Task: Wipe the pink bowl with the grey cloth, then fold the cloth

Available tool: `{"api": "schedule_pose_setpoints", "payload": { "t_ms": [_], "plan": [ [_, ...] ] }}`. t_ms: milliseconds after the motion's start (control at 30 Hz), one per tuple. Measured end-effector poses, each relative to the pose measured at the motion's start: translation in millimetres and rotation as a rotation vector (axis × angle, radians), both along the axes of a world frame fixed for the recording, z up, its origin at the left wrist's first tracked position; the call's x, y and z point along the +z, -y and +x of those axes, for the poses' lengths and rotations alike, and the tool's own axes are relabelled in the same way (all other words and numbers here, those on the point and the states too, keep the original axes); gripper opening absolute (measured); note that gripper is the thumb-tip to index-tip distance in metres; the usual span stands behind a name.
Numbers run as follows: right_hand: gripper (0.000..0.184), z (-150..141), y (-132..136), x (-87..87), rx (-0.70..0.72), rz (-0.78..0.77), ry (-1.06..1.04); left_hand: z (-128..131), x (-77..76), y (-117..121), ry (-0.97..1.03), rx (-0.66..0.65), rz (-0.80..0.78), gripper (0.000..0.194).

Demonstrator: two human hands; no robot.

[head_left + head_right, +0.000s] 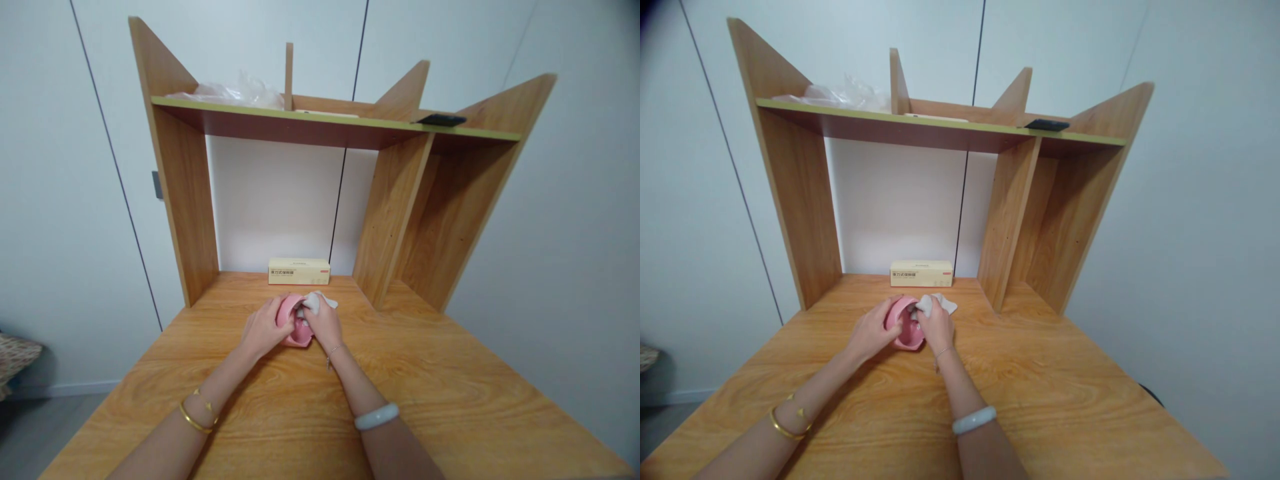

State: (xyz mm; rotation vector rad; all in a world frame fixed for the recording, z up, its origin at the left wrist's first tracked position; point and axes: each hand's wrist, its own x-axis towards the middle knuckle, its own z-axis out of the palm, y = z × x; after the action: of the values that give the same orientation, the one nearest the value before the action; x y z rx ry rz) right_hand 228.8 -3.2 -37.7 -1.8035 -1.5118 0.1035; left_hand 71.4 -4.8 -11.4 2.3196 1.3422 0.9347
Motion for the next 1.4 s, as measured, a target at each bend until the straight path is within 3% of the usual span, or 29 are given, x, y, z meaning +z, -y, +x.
{"api": "schedule_pose_setpoints", "payload": {
  "t_ms": [167,300,367,467,567,733,900,1033,1133,1267,1400],
  "plan": [
    [0.021,3,-5,-8.6,-0.002,0.043,-0.187,-1,-8.8,-6,0.153,0.085,-0.062,0.06],
    [0.028,3,-8,-11.1,-0.006,0.061,-0.246,6,-22.9,-6,0.312,-0.042,-0.128,0.079],
    [0.029,2,-9,-12.4,-0.001,0.048,-0.252,11,-29.5,-6,0.385,-0.113,-0.135,0.08],
    [0.026,0,-8,-12.2,-0.002,0.026,-0.24,13,-33.1,-9,0.438,-0.102,-0.119,0.077],
    [0.024,1,-3,-5.5,-0.062,0.012,-0.194,11,-28.3,-9,0.355,-0.044,-0.087,0.074],
    [0.029,3,10,9.7,-0.191,-0.004,0.082,8,-15.6,0,0.143,0.009,-0.077,0.069],
    [0.033,7,4,2.3,-0.11,-0.012,-0.024,8,-11.8,5,0.137,0.011,-0.062,0.067],
    [0.026,11,-9,-11.0,0.051,-0.076,-0.183,7,-12.0,3,0.112,0.012,-0.06,0.068],
    [0.024,10,-10,-12.3,0.078,-0.092,-0.191,7,-11.9,2,0.074,0.018,-0.05,0.069],
    [0.029,5,2,-0.6,-0.072,-0.075,-0.085,7,-9.5,3,-0.073,0.021,-0.032,0.069],
    [0.032,1,14,10.6,-0.153,0.06,0.095,8,-5.5,6,-0.194,0.039,-0.02,0.064]
  ]
}}
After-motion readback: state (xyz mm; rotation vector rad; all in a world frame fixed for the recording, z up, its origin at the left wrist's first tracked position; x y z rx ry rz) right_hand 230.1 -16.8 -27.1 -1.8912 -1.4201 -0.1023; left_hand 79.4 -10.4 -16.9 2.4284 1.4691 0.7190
